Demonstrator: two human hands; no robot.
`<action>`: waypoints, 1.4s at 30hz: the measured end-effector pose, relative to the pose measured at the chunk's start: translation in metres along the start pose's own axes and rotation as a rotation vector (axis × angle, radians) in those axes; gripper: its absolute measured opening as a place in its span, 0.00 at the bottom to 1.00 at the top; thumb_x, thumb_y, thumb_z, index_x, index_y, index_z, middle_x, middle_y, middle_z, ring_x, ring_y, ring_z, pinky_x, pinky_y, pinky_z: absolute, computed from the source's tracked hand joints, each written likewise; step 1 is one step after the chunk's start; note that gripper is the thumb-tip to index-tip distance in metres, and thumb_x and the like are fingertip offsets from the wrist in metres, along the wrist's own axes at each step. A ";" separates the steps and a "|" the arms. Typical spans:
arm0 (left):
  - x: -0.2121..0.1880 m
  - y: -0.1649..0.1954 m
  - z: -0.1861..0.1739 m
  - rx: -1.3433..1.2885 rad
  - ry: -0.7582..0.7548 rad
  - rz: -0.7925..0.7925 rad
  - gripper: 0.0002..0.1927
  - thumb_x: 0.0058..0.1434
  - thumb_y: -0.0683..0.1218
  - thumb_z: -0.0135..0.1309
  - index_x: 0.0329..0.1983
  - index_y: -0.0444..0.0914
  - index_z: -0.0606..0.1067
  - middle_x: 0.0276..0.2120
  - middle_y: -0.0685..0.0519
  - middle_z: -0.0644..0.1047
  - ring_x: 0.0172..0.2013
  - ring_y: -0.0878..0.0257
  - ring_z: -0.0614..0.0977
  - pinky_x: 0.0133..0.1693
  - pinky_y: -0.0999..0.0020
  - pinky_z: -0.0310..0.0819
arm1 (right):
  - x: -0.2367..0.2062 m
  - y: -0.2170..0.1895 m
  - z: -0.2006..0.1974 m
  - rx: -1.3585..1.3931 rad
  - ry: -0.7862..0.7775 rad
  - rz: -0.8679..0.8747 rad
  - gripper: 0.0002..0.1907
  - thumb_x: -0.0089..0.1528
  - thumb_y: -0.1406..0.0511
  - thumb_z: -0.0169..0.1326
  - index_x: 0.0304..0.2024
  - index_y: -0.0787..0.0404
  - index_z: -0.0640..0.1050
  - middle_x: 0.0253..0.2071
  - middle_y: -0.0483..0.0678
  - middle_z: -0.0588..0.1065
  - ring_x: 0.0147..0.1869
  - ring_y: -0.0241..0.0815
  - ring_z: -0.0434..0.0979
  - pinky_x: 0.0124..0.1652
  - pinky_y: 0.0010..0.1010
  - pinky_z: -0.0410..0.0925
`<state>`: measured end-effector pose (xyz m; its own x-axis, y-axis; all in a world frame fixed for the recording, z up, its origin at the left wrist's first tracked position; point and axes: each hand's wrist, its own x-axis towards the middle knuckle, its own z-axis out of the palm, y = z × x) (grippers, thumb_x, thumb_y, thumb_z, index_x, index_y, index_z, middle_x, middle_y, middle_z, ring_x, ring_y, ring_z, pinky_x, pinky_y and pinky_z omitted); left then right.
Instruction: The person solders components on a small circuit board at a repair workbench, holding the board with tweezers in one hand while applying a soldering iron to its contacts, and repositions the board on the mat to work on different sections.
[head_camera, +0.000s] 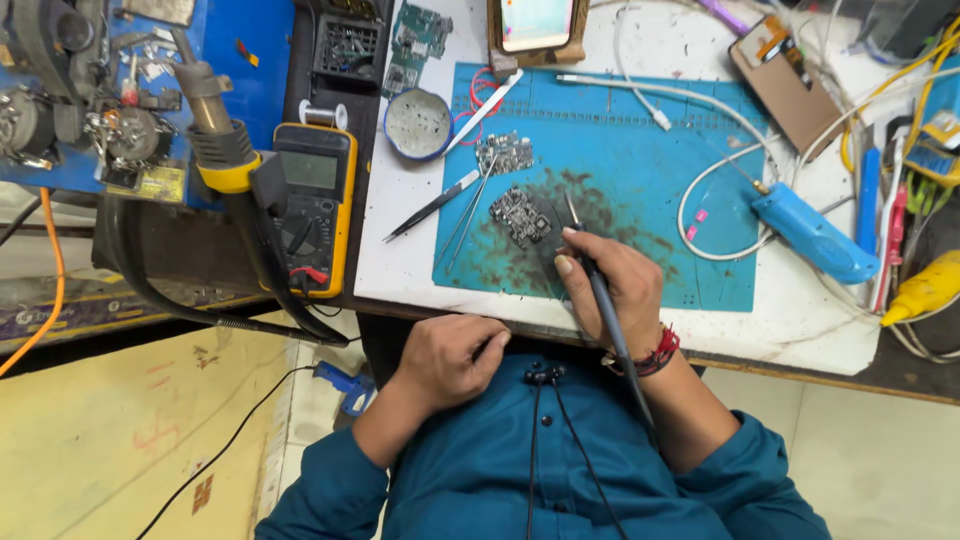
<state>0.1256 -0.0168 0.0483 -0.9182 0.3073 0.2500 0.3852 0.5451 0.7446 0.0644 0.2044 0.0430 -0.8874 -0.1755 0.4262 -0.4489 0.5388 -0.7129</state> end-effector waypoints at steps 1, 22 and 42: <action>-0.005 -0.003 0.001 -0.019 -0.004 -0.017 0.02 0.60 0.42 0.59 0.34 0.38 0.80 0.29 0.48 0.82 0.29 0.52 0.84 0.32 0.61 0.77 | -0.001 0.001 0.000 0.000 -0.003 -0.005 0.13 0.63 0.69 0.62 0.50 0.64 0.80 0.37 0.52 0.80 0.38 0.49 0.82 0.39 0.34 0.72; 0.042 -0.130 0.151 0.222 -0.976 -0.256 0.21 0.59 0.54 0.49 0.49 0.39 0.80 0.51 0.41 0.78 0.51 0.44 0.78 0.53 0.52 0.70 | 0.019 0.016 0.001 0.029 -0.016 -0.023 0.16 0.62 0.70 0.59 0.53 0.65 0.77 0.39 0.52 0.81 0.41 0.50 0.84 0.42 0.35 0.74; 0.025 -0.157 0.138 0.003 -1.094 -0.483 0.19 0.63 0.55 0.47 0.46 0.39 0.80 0.46 0.40 0.80 0.48 0.43 0.80 0.51 0.51 0.72 | 0.042 0.049 0.001 0.105 -0.071 0.006 0.17 0.64 0.64 0.57 0.54 0.63 0.74 0.42 0.52 0.81 0.37 0.48 0.81 0.38 0.35 0.72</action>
<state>0.0548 0.0133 -0.1479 -0.4029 0.5704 -0.7157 0.0232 0.7881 0.6151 0.0053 0.2224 0.0248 -0.8937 -0.2329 0.3836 -0.4487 0.4511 -0.7715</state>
